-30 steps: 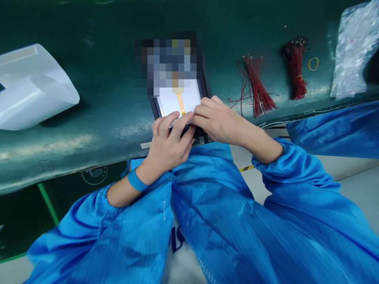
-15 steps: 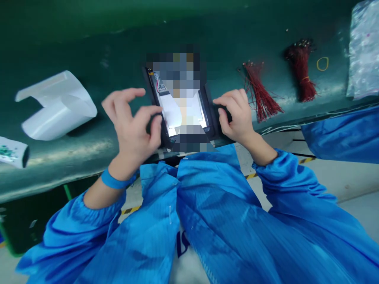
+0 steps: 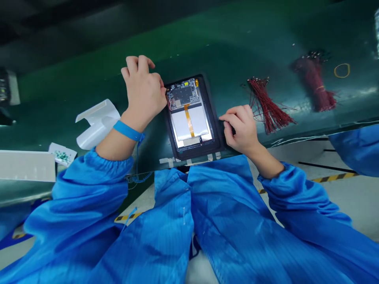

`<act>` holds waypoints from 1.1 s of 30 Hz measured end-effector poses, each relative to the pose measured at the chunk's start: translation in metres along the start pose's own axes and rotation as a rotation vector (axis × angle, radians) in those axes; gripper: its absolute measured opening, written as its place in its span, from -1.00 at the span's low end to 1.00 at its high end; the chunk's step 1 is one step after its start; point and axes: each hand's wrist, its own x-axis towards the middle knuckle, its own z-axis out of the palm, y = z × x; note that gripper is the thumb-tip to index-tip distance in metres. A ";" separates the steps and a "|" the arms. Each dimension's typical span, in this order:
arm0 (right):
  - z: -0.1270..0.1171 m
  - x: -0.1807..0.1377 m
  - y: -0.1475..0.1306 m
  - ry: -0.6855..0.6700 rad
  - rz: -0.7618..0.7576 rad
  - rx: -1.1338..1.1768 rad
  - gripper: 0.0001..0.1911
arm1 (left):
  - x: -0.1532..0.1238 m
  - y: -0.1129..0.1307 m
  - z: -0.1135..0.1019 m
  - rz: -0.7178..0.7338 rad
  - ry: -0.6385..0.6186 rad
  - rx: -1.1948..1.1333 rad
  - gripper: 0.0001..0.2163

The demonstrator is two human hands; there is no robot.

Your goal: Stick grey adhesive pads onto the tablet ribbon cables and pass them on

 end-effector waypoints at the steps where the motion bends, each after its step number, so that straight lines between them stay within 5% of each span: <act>1: 0.000 0.000 0.000 -0.010 0.009 0.012 -0.76 | 0.002 0.003 -0.002 0.013 -0.010 0.041 -0.68; 17: -0.001 0.002 0.001 -0.021 0.011 0.094 -0.77 | 0.015 0.046 -0.017 0.068 -0.153 0.490 -0.58; 24: 0.000 0.002 0.000 -0.024 0.029 0.107 -0.78 | 0.022 0.040 -0.006 0.076 -0.139 0.345 -0.56; 29: -0.004 0.003 0.002 0.051 -0.049 0.071 -0.80 | 0.032 0.013 -0.006 -0.117 -0.137 0.195 -0.77; 33: -0.019 0.003 -0.015 0.060 -0.222 0.050 -0.87 | -0.007 -0.052 -0.023 -0.259 0.033 -0.151 -0.87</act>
